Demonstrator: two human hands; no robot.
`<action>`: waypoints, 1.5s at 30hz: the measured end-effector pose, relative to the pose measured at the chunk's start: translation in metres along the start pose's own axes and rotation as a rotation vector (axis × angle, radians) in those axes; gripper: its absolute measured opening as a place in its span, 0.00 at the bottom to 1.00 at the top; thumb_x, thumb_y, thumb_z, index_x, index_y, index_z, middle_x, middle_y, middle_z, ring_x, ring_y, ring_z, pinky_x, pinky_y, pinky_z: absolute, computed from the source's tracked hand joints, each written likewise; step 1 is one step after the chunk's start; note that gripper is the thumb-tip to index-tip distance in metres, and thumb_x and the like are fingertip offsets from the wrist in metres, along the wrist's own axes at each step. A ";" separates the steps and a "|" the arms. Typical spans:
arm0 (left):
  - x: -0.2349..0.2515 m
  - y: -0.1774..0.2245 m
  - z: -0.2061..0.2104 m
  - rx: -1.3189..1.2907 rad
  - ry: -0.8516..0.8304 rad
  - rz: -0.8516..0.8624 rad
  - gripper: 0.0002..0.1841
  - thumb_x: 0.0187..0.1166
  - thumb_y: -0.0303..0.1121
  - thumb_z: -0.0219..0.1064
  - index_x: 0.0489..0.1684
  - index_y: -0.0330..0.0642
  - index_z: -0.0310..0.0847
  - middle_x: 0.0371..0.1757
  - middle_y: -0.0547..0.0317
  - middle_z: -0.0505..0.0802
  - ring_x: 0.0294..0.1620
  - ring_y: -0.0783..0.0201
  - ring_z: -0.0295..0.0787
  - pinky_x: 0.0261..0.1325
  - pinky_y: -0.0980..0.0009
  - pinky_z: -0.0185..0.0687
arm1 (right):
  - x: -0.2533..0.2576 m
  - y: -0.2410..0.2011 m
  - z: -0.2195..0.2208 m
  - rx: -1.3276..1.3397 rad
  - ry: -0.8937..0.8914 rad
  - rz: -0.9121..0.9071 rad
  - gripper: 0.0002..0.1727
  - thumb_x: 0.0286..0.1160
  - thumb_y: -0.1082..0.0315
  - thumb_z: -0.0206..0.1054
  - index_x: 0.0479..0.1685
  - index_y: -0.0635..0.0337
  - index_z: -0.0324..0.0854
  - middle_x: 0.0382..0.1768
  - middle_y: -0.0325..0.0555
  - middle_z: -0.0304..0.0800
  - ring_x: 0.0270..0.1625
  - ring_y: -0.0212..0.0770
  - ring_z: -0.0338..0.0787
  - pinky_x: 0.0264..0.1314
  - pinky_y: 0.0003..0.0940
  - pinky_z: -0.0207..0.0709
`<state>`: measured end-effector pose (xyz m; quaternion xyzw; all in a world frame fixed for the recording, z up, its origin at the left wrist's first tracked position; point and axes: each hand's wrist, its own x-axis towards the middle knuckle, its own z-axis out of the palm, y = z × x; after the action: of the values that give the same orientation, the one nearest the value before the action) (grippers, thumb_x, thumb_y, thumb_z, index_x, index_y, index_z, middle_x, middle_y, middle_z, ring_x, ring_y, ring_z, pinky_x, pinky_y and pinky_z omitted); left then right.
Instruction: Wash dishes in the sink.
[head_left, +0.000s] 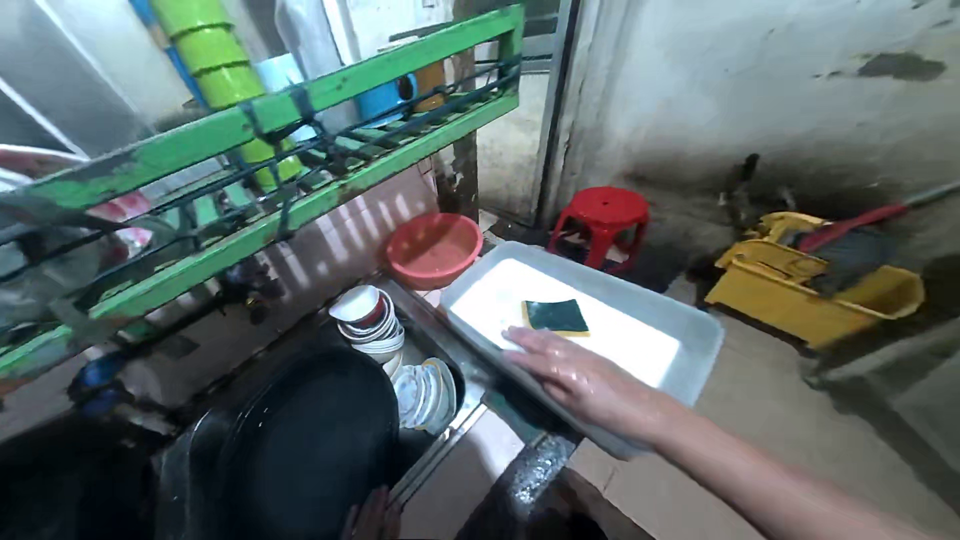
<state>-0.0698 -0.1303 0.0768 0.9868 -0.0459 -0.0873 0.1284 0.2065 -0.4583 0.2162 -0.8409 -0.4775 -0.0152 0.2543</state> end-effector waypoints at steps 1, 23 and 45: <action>0.030 0.019 0.001 -0.004 0.016 -0.001 0.43 0.83 0.61 0.60 0.86 0.32 0.65 0.87 0.27 0.67 0.89 0.33 0.62 0.86 0.31 0.54 | 0.005 0.024 -0.011 -0.036 -0.056 0.085 0.27 0.80 0.75 0.62 0.78 0.47 0.80 0.83 0.50 0.74 0.85 0.51 0.73 0.86 0.52 0.68; 0.164 0.107 0.006 -0.134 0.030 -0.550 0.28 0.90 0.53 0.51 0.86 0.54 0.72 0.85 0.57 0.78 0.87 0.53 0.70 0.89 0.46 0.58 | 0.017 0.147 -0.008 0.069 -0.609 0.293 0.36 0.71 0.76 0.69 0.82 0.37 0.72 0.70 0.59 0.85 0.72 0.66 0.83 0.72 0.68 0.75; 0.396 0.208 -0.076 -0.241 -0.108 -0.382 0.25 0.81 0.35 0.64 0.80 0.43 0.77 0.86 0.35 0.70 0.87 0.33 0.61 0.82 0.33 0.61 | -0.020 0.150 -0.019 -0.177 -0.746 0.470 0.42 0.74 0.60 0.73 0.92 0.47 0.61 0.89 0.65 0.58 0.86 0.73 0.64 0.80 0.77 0.58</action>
<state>0.3186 -0.3569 0.1399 0.9490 0.1455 -0.1676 0.2237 0.3210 -0.5450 0.1650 -0.8930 -0.3294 0.3066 -0.0115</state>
